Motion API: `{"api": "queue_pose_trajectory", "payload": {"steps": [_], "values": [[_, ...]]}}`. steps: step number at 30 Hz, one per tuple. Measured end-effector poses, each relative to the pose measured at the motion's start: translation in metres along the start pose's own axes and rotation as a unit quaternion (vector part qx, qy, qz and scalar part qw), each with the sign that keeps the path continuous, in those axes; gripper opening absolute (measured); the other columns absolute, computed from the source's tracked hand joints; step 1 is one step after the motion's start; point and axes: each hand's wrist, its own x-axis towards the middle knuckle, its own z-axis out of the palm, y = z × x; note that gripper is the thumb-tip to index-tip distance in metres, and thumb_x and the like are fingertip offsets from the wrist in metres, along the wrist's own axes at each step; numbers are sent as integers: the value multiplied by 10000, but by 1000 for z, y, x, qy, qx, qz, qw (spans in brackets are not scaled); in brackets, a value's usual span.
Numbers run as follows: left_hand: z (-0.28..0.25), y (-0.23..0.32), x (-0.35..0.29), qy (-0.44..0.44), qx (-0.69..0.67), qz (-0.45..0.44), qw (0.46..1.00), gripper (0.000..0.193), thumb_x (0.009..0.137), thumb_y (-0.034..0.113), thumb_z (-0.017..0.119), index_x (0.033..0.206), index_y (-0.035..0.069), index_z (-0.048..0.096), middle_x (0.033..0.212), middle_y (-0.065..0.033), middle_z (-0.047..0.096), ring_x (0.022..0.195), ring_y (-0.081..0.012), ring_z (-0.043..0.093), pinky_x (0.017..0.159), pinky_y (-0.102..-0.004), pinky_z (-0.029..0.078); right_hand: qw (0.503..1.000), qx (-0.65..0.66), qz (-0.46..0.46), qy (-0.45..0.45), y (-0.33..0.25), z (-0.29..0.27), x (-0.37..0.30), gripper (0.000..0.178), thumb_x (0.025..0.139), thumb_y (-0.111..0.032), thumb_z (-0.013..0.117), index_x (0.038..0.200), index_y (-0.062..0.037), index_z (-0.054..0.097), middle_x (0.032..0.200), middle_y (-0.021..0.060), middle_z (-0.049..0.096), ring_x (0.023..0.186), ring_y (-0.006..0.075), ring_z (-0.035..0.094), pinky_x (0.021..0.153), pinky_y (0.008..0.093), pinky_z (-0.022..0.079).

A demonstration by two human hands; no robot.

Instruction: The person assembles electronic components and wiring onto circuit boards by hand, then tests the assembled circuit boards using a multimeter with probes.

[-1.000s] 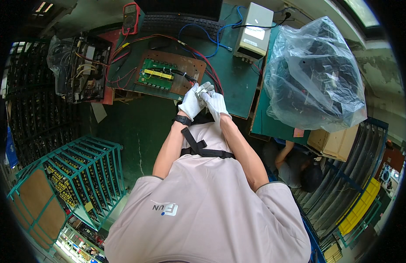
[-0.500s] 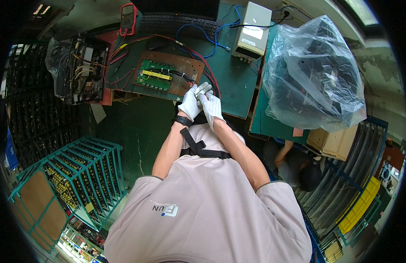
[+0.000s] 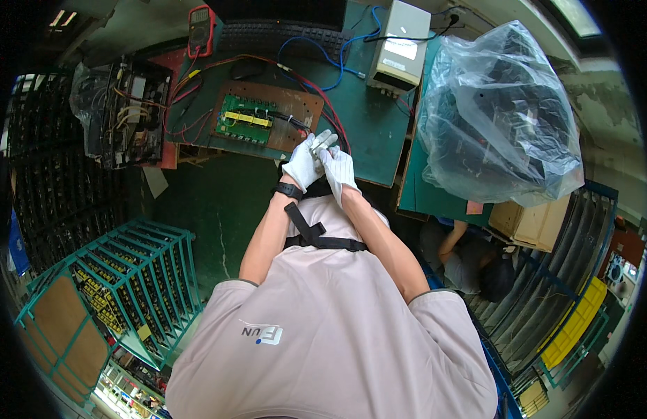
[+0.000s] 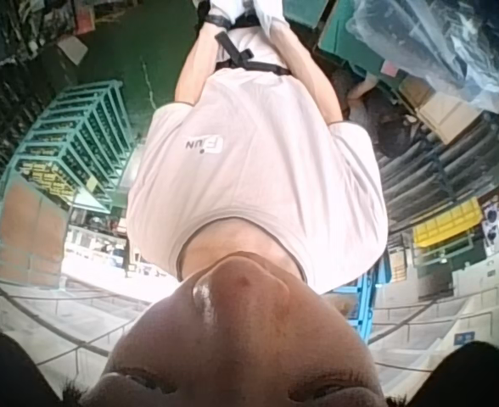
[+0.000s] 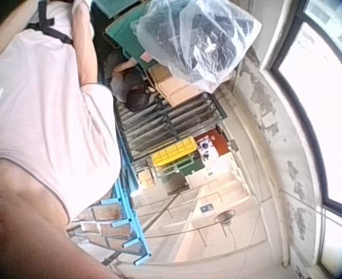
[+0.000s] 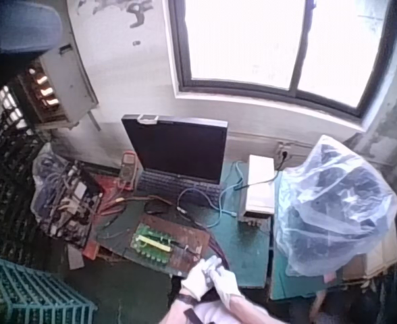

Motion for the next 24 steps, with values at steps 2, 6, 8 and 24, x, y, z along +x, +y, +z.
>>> {"api": "queue_pose_trajectory", "payload": {"steps": [2,6,8,24], "values": [[0,-2,-1,8,3,3,1000,476,1090,439,336,1352,129,585,1324,-47,675,983,-218,683,849,-371,548,1000,-27,-10,12,-9,2,-5,265,965,-256,582,904,-14,672,765,50,667,702,139,586,664,309,474],[-3,0,-6,-1,13,-2,1000,462,1080,441,370,1317,116,596,1276,-64,695,979,-224,683,838,-373,552,998,-63,-26,2,-12,2,-10,273,968,-260,581,896,-14,675,771,51,671,706,144,584,670,307,472],[0,1,-7,34,0,-5,999,439,1075,429,396,1296,110,602,1250,-73,703,979,-233,682,845,-382,554,999,-48,-17,2,-12,5,-13,279,973,-257,588,913,-3,686,779,45,669,714,127,569,680,297,468],[-6,-28,13,127,-59,107,984,356,1027,354,518,1200,58,612,1162,-176,704,952,-349,674,890,-457,546,995,-94,-29,25,-9,12,-13,308,973,-229,579,964,51,707,832,126,697,738,162,585,701,340,484]]}}
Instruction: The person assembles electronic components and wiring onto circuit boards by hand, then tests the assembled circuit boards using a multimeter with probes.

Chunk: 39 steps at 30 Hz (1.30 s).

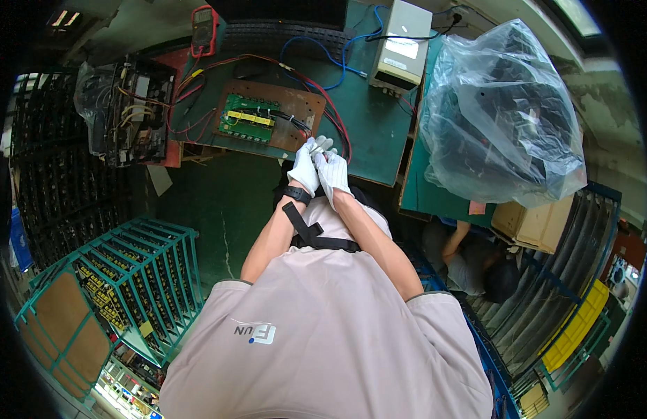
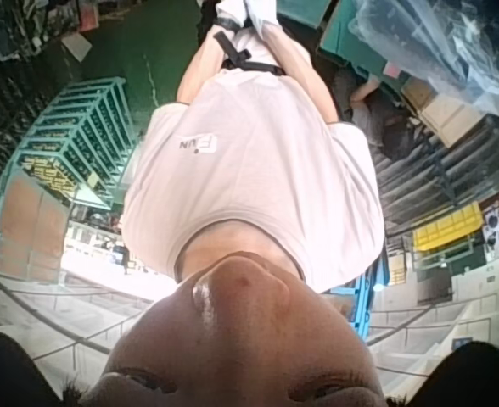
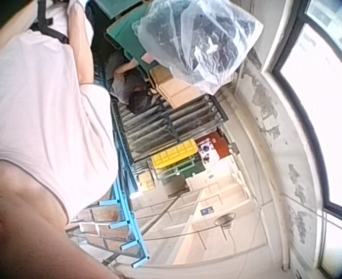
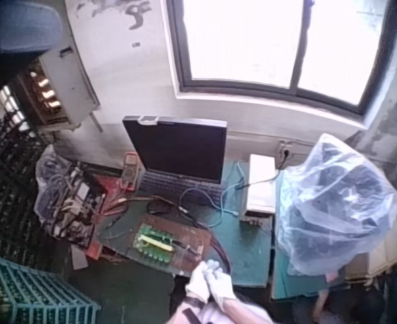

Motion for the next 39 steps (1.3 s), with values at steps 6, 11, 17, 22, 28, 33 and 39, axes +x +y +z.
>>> {"api": "queue_pose_trajectory", "payload": {"steps": [6,11,17,22,28,33,39], "values": [[11,3,12,-11,-14,-62,998,316,1002,384,547,1089,116,690,1062,-112,749,892,-301,688,854,-438,558,1000,1,4,-30,22,-11,28,405,942,-344,586,1023,28,724,951,212,737,842,276,714,738,386,529],[-19,30,-9,-15,23,-124,992,632,901,711,517,1071,121,667,1023,-81,710,981,-265,643,913,-434,491,994,-47,-32,-96,18,-14,24,370,961,-306,601,1081,19,727,1003,150,753,925,215,702,843,348,526],[-70,147,-65,101,177,-40,978,943,791,835,594,1348,77,532,1100,-68,636,988,-216,612,923,-421,480,999,-31,-33,19,29,-46,-1,331,992,-237,640,1216,2,685,1150,87,719,1053,175,660,944,306,496],[-141,322,-109,193,224,174,939,609,921,697,571,1007,105,683,785,27,614,714,-108,590,662,-308,467,977,114,26,178,72,-66,-21,416,1040,-314,546,1251,26,658,1234,141,681,1136,233,652,1027,351,470],[-255,569,-120,414,687,390,453,477,898,503,568,1096,98,723,1101,-169,710,1046,-395,665,901,-492,530,939,139,130,286,167,-27,-61,362,1002,-410,578,967,-66,686,675,-35,566,524,84,477,477,240,330],[-310,703,-149,349,806,334,342,374,772,259,613,1087,67,676,1154,-191,680,1093,-407,642,929,-526,521,933,147,288,159,193,105,-127,280,950,-354,614,986,-91,703,726,12,636,569,131,574,505,273,417],[-353,766,-118,176,880,375,232,362,793,207,585,1106,78,712,1088,-162,707,1040,-367,663,887,-486,535,961,-263,82,-6,222,247,-193,367,983,-342,506,1043,-51,722,1023,200,720,975,370,677,845,434,534]]}}
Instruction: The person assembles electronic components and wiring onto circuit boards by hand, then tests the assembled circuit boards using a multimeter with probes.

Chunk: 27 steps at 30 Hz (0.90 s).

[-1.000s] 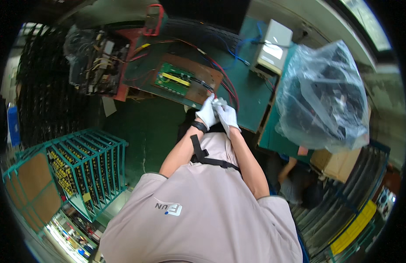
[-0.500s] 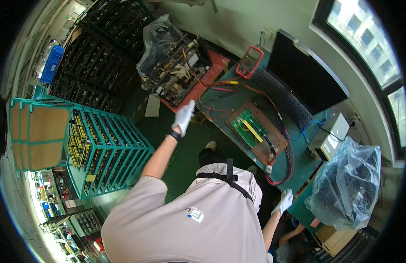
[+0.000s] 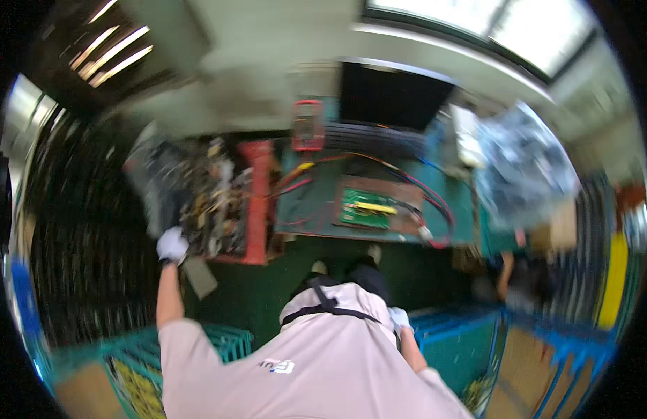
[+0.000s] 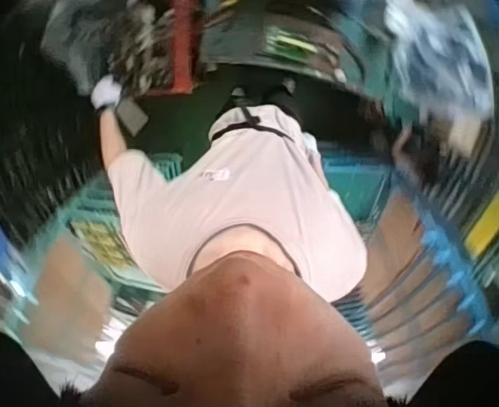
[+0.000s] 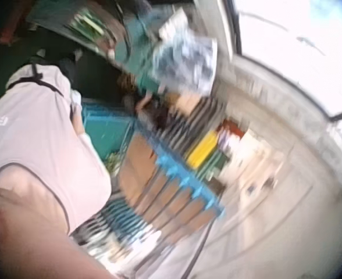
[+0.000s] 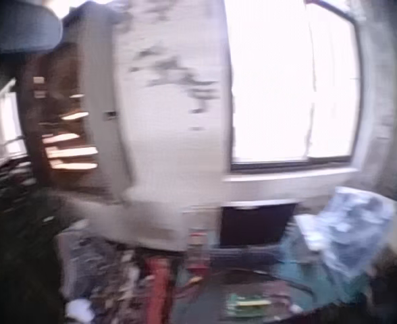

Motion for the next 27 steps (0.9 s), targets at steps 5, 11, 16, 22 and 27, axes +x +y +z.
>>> {"api": "queue_pose_trajectory", "payload": {"steps": [5,11,16,22,27], "values": [[14,-47,-34,60,-16,26,998,348,775,108,601,1111,132,690,1029,-160,703,988,-383,647,880,-502,501,991,36,116,-62,-89,-1,-11,432,952,-403,525,1004,-33,743,987,188,738,931,319,700,789,399,522],[35,-27,-13,36,-29,67,997,309,774,115,615,1071,91,700,1056,-149,711,1018,-369,643,886,-486,502,983,122,138,-26,-90,13,-13,445,932,-422,541,929,-39,766,912,170,745,864,318,708,755,406,525],[26,-14,-20,50,-23,25,998,298,807,120,603,1095,87,673,1064,-156,699,1015,-367,641,883,-486,503,974,165,154,-11,-103,22,-16,442,919,-427,567,939,-28,757,914,168,750,874,298,710,766,391,529],[18,-22,-25,33,-3,23,999,278,798,127,600,1060,91,687,1049,-134,704,1006,-341,651,868,-477,510,988,101,113,-17,-61,64,2,432,908,-431,588,908,-32,753,902,180,738,863,320,692,771,416,513],[17,-22,-15,24,14,18,999,266,793,130,607,1038,94,704,1016,-137,707,974,-341,658,855,-474,518,996,75,49,-3,-40,74,15,381,935,-373,605,900,-20,745,856,165,731,785,263,676,726,403,504]]}}
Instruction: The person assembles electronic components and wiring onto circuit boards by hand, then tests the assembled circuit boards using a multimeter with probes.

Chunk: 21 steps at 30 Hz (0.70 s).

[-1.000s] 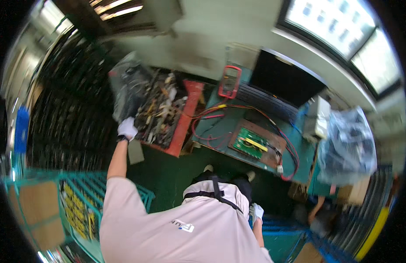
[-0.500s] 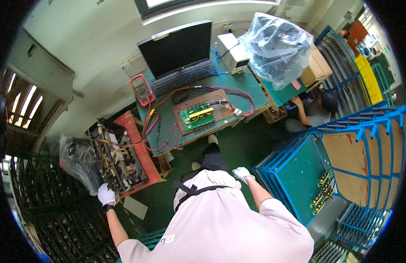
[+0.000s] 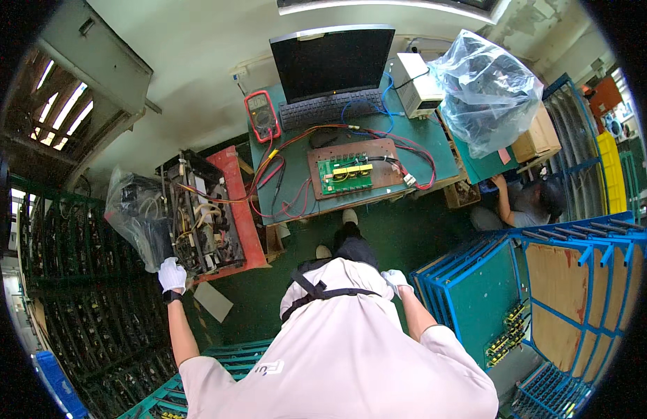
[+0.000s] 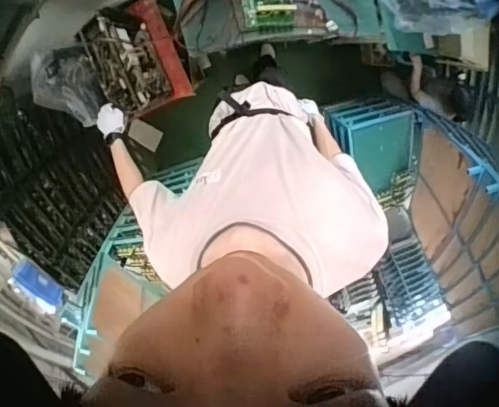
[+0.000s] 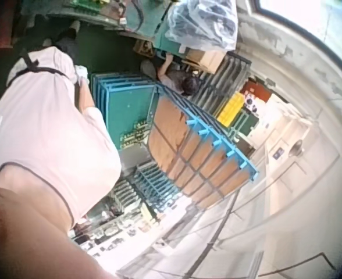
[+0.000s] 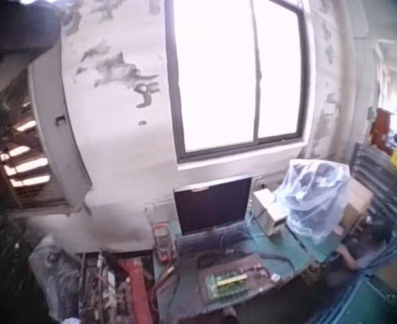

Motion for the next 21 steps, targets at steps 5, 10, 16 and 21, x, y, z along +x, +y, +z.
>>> {"api": "queue_pose_trajectory", "payload": {"steps": [5,10,16,21], "values": [[5,-4,-9,8,1,3,1000,260,795,126,607,1033,98,707,1008,-132,707,959,-340,658,848,-475,519,989,123,76,16,-27,-11,-7,359,941,-345,613,921,-11,744,829,169,724,763,246,669,709,392,504],[-1,6,4,21,-7,9,1000,243,794,121,611,1015,108,711,991,-124,706,951,-340,657,840,-475,519,1000,1,-11,8,3,11,5,336,950,-330,614,915,-24,748,839,152,732,765,235,673,710,382,507],[0,4,-11,26,-4,-12,1000,222,794,124,621,993,114,717,964,-124,707,930,-336,662,829,-470,526,995,24,-93,11,20,22,11,297,953,-325,656,904,-50,759,849,118,747,785,189,678,710,356,509],[3,2,2,29,-2,10,1000,224,799,129,614,995,114,720,956,-131,709,920,-342,664,826,-472,530,996,16,-83,22,29,30,11,298,963,-353,638,948,-84,765,881,111,753,792,194,683,715,361,509]]}}
